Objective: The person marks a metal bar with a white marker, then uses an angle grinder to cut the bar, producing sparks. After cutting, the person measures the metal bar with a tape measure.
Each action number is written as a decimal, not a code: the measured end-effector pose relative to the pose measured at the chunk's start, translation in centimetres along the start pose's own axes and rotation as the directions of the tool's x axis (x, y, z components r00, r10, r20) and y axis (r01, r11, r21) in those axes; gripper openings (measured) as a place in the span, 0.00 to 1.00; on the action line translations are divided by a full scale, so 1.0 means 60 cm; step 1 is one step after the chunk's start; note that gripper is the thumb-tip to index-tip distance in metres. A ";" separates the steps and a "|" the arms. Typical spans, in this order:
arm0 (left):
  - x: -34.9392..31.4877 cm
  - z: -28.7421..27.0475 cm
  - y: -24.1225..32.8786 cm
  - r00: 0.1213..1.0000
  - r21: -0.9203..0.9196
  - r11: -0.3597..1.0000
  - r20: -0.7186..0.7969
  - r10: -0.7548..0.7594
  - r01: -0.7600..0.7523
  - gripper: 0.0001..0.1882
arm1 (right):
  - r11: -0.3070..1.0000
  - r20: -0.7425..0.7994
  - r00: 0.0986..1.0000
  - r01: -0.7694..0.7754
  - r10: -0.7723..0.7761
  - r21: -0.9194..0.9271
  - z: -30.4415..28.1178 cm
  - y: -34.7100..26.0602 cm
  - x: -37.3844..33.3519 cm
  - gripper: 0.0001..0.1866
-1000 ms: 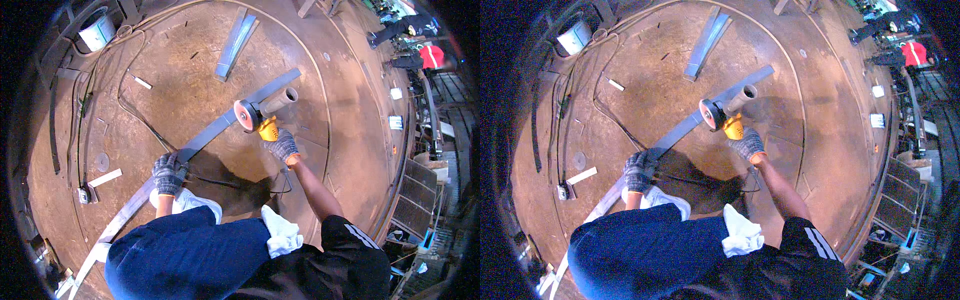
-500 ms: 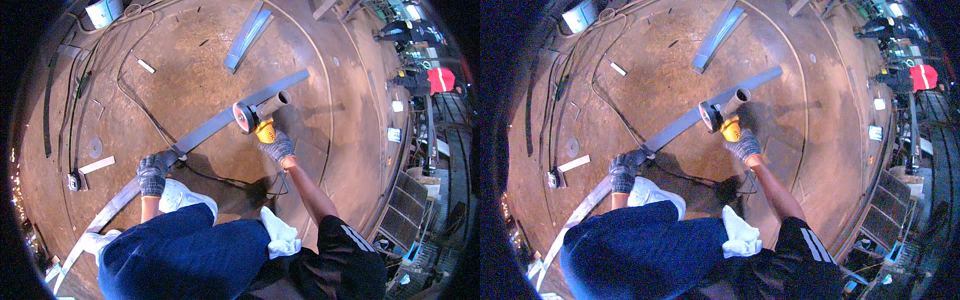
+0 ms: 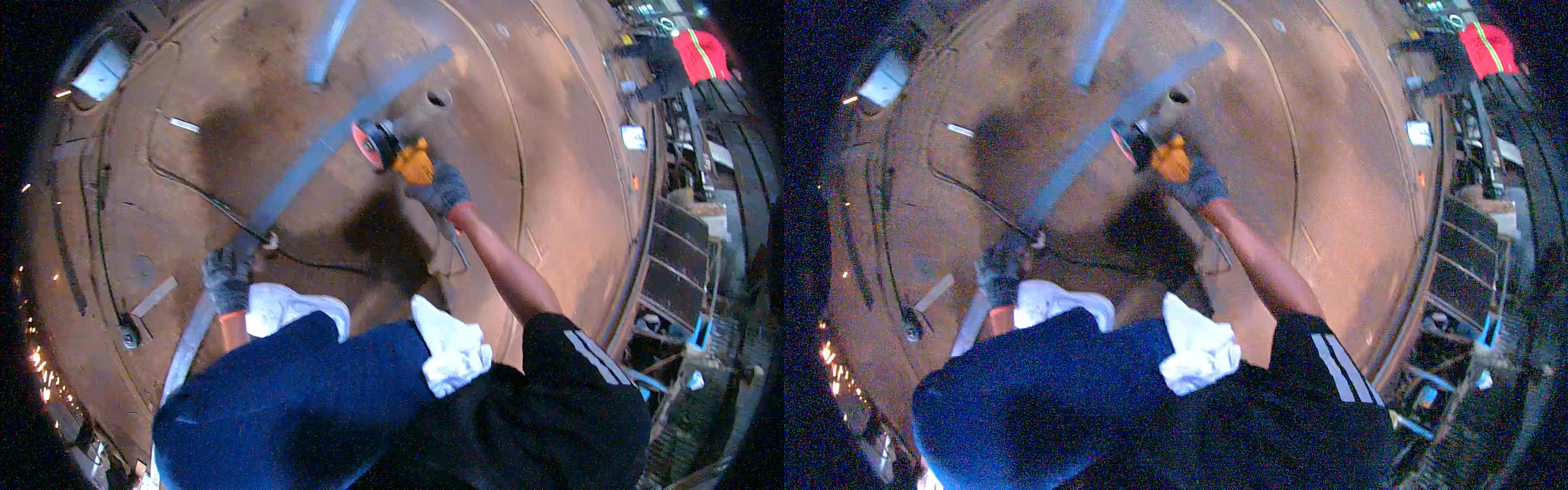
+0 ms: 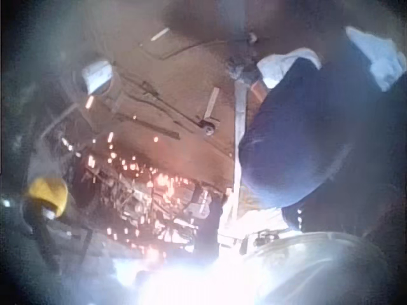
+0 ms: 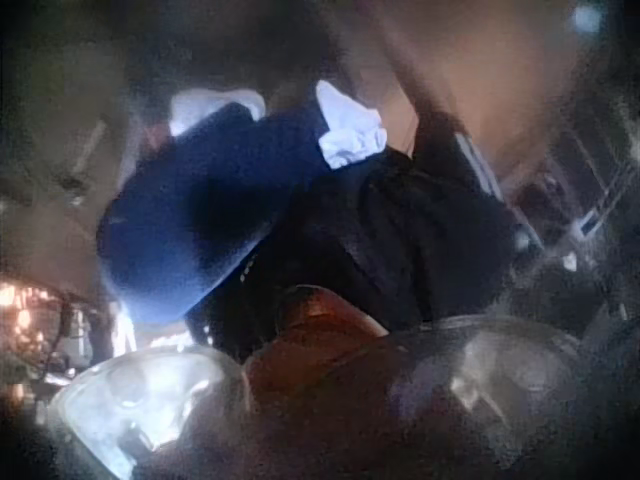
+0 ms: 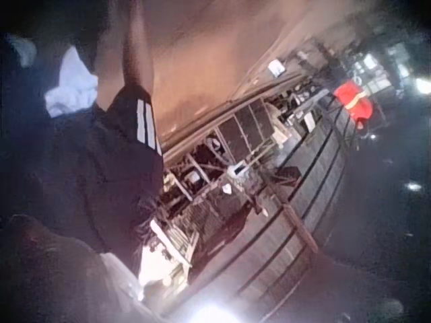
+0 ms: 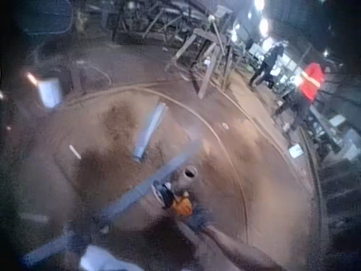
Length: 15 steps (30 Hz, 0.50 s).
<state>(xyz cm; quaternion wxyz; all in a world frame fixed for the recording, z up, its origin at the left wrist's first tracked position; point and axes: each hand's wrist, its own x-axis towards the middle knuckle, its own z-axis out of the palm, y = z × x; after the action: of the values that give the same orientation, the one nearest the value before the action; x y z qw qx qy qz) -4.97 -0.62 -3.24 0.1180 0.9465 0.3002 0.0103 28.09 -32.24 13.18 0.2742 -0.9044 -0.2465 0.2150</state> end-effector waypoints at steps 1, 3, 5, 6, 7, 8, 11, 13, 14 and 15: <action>-0.008 -0.011 0.019 0.991 0.048 0.999 -0.129 0.015 -0.009 0.24 | 0.994 -0.040 0.995 0.088 -0.091 -0.067 -0.007 -0.008 -0.005 0.27; 0.006 -0.040 0.027 0.997 0.020 0.998 0.032 -0.068 0.067 0.24 | 0.987 -0.058 0.995 0.067 -0.077 -0.148 -0.014 -0.017 0.008 0.27; 0.000 -0.059 0.036 0.993 -0.059 0.992 0.021 -0.114 0.115 0.23 | 0.972 -0.022 0.988 -0.156 0.154 -0.176 0.005 -0.001 0.015 0.28; -0.005 -0.057 0.031 0.993 -0.080 0.990 -0.013 -0.118 0.116 0.23 | 0.961 0.020 0.982 -0.179 0.188 -0.212 0.008 -0.008 0.024 0.29; -0.010 -0.055 0.027 0.992 -0.101 0.988 -0.047 -0.121 0.116 0.23 | 0.947 0.058 0.973 -0.202 0.223 -0.250 0.010 -0.015 0.032 0.29; -0.012 -0.049 0.025 0.993 -0.082 0.993 -0.069 -0.096 0.090 0.23 | 0.928 0.089 0.960 -0.231 0.267 -0.292 0.010 -0.028 0.036 0.30; -0.015 -0.045 0.023 0.992 -0.042 0.997 -0.110 -0.064 0.060 0.22 | 0.911 0.076 0.963 -0.218 0.259 -0.349 0.042 -0.002 0.054 0.33; -0.010 -0.059 0.040 0.991 -0.065 0.994 -0.098 -0.091 0.085 0.22 | 0.923 0.012 0.986 -0.151 0.165 -0.353 0.057 0.024 0.054 0.33; -0.012 -0.055 0.037 0.989 -0.078 0.994 -0.123 -0.086 0.076 0.22 | 0.925 0.013 0.989 -0.136 0.150 -0.355 0.061 0.016 0.057 0.34; -0.013 -0.051 0.032 0.986 -0.091 0.994 -0.148 -0.080 0.067 0.22 | 0.926 0.014 0.991 -0.122 0.136 -0.358 0.065 0.008 0.059 0.34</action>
<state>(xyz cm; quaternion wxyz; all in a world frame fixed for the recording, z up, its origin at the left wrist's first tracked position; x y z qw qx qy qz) -4.81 -1.92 0.24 0.1354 0.9254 0.3423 0.0908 28.98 -29.06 9.03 0.0863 -0.9490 -0.2265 0.2016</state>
